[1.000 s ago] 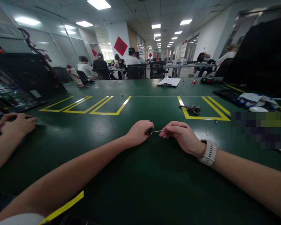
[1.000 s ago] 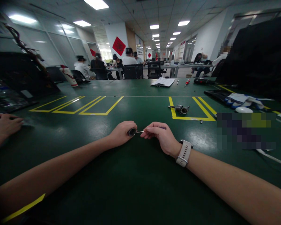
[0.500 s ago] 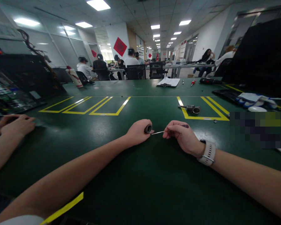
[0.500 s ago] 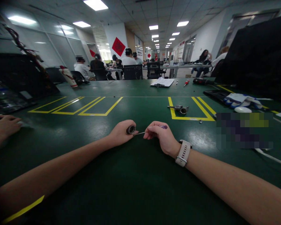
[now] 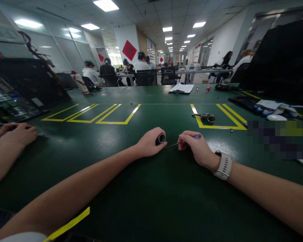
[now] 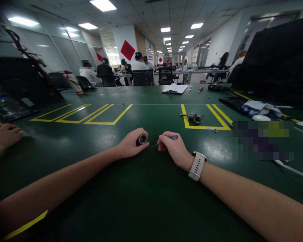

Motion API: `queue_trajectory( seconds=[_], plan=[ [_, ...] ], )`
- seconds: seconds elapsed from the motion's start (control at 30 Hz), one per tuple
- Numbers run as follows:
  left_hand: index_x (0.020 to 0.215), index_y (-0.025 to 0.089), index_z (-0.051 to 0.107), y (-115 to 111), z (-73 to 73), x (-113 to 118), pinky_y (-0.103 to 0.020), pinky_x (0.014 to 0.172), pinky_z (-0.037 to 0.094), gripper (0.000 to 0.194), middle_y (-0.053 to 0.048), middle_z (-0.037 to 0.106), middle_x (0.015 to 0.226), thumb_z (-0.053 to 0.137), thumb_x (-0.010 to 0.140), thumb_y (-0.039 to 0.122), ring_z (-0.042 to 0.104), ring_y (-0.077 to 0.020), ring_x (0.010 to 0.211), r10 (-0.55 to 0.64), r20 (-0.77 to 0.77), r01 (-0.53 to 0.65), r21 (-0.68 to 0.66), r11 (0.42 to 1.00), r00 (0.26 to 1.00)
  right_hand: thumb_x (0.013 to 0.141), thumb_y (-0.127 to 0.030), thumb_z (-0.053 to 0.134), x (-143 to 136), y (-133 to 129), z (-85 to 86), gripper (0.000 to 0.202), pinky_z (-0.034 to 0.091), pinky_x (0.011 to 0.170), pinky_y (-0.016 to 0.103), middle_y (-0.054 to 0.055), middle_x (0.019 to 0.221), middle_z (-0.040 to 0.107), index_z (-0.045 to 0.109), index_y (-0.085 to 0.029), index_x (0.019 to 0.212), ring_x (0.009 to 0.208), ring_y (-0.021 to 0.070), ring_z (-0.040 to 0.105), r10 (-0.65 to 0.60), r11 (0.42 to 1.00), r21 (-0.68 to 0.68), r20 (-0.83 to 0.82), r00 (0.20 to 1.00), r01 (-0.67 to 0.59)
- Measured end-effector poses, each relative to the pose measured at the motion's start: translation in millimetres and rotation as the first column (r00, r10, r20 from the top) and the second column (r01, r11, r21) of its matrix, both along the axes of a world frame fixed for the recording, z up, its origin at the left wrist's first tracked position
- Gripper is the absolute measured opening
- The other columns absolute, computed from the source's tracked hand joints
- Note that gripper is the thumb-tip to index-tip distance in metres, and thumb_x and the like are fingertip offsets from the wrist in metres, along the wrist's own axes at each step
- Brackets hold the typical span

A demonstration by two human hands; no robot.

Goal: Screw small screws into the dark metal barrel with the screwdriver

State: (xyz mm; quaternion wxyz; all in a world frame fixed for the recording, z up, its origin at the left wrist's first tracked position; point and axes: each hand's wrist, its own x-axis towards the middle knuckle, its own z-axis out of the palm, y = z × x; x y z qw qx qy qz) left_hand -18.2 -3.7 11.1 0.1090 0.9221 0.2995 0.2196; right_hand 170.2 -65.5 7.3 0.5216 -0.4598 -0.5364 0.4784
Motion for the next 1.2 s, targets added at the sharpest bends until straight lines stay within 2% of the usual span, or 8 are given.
queue_trajectory(
  seconds=[0.1, 0.3, 0.47, 0.53, 0.67, 0.8, 1.0, 1.2],
  plan=[
    [0.087, 0.016, 0.049, -1.8, 2.2, 0.2, -0.029, 0.066, 0.043, 0.018, -0.003, 0.053, 0.084, 0.056, 0.077, 0.03, 0.05, -0.0154, 0.074, -0.056, -0.036, 0.055, -0.02, 0.998, 0.998, 0.074, -0.028, 0.054, -0.7, -0.2, 0.1, 0.021, 0.038, 0.052, 0.025, -0.002, 0.047, 0.056, 0.058, -0.017, 0.056, 0.048, 0.0111, 0.052, -0.01, 1.0, -0.008, -0.02, 1.0, 0.01],
    [0.088, 0.017, 0.049, -0.8, 1.1, -0.4, -0.028, 0.067, 0.043, 0.016, -0.003, 0.054, 0.085, 0.056, 0.076, 0.025, 0.05, -0.0151, 0.075, -0.093, -0.059, 0.09, -0.049, 0.995, 0.994, 0.072, -0.029, 0.054, 0.2, 2.4, -2.7, 0.023, 0.034, 0.048, 0.025, -0.002, 0.043, 0.054, 0.056, -0.017, 0.052, 0.043, 0.0108, 0.049, -0.074, 0.997, 0.0, -0.097, 0.993, 0.075],
    [0.087, 0.017, 0.048, 1.3, -0.1, -1.5, -0.029, 0.068, 0.042, 0.016, -0.003, 0.052, 0.085, 0.056, 0.075, 0.023, 0.049, -0.0154, 0.076, -0.084, -0.018, 0.083, -0.033, 0.996, 0.996, 0.074, -0.028, 0.054, 3.8, 2.5, -3.5, 0.022, 0.036, 0.049, 0.025, -0.003, 0.046, 0.053, 0.056, -0.018, 0.054, 0.046, 0.0108, 0.049, -0.119, 0.988, 0.078, -0.192, 0.974, 0.136],
    [0.084, 0.017, 0.047, 2.7, -0.2, -2.1, -0.028, 0.067, 0.042, 0.015, -0.003, 0.051, 0.085, 0.054, 0.071, 0.017, 0.048, -0.0155, 0.077, -0.077, 0.014, 0.078, -0.023, 0.997, 0.997, 0.075, -0.027, 0.055, 4.1, 0.9, -1.9, 0.02, 0.038, 0.052, 0.025, -0.002, 0.051, 0.056, 0.058, -0.018, 0.058, 0.05, 0.0115, 0.051, -0.079, 0.989, 0.107, -0.22, 0.972, 0.105],
    [0.084, 0.017, 0.046, 4.7, -1.0, -2.1, -0.028, 0.067, 0.043, 0.018, -0.003, 0.05, 0.085, 0.05, 0.068, 0.01, 0.048, -0.0156, 0.077, -0.047, 0.054, 0.049, -0.045, 0.998, 0.997, 0.077, -0.027, 0.055, 2.9, -3.0, 1.3, 0.015, 0.042, 0.059, 0.028, 0.0, 0.061, 0.061, 0.061, -0.018, 0.067, 0.059, 0.0131, 0.055, 0.065, 0.991, 0.13, -0.198, 0.978, -0.039],
    [0.09, 0.018, 0.047, 4.2, -2.8, -0.7, -0.029, 0.067, 0.043, 0.018, -0.002, 0.053, 0.087, 0.054, 0.073, 0.017, 0.051, -0.0153, 0.077, 0.009, 0.081, -0.002, -0.096, 0.995, 0.997, 0.08, -0.028, 0.054, 2.5, -6.1, 2.0, 0.014, 0.043, 0.064, 0.029, 0.002, 0.072, 0.063, 0.061, -0.018, 0.074, 0.068, 0.0147, 0.057, 0.137, 0.977, 0.178, -0.081, 0.987, -0.121],
    [0.087, 0.019, 0.043, 3.6, -4.2, 0.8, -0.025, 0.055, 0.041, 0.023, 0.001, 0.056, 0.079, 0.061, 0.073, 0.026, 0.054, -0.014, 0.067, 0.06, 0.089, -0.041, -0.197, 0.98, 0.994, 0.083, -0.027, 0.052, 1.2, -13.2, 7.4, 0.013, 0.045, 0.07, 0.032, 0.004, 0.079, 0.063, 0.062, -0.019, 0.08, 0.077, 0.0173, 0.058, 0.107, 0.954, 0.248, 0.235, 0.966, -0.166],
    [0.081, 0.018, 0.048, 6.3, -5.1, 1.0, -0.026, 0.059, 0.039, 0.014, 0.001, 0.054, 0.075, 0.058, 0.075, 0.027, 0.052, -0.0134, 0.067, -0.005, 0.045, 0.008, -0.073, 0.997, 0.999, 0.084, -0.024, 0.051, -4.9, -18.5, 10.7, 0.013, 0.044, 0.069, 0.031, 0.004, 0.078, 0.063, 0.062, -0.019, 0.08, 0.075, 0.0171, 0.059, 0.085, 0.916, 0.331, 0.388, 0.918, -0.225]
  ],
)
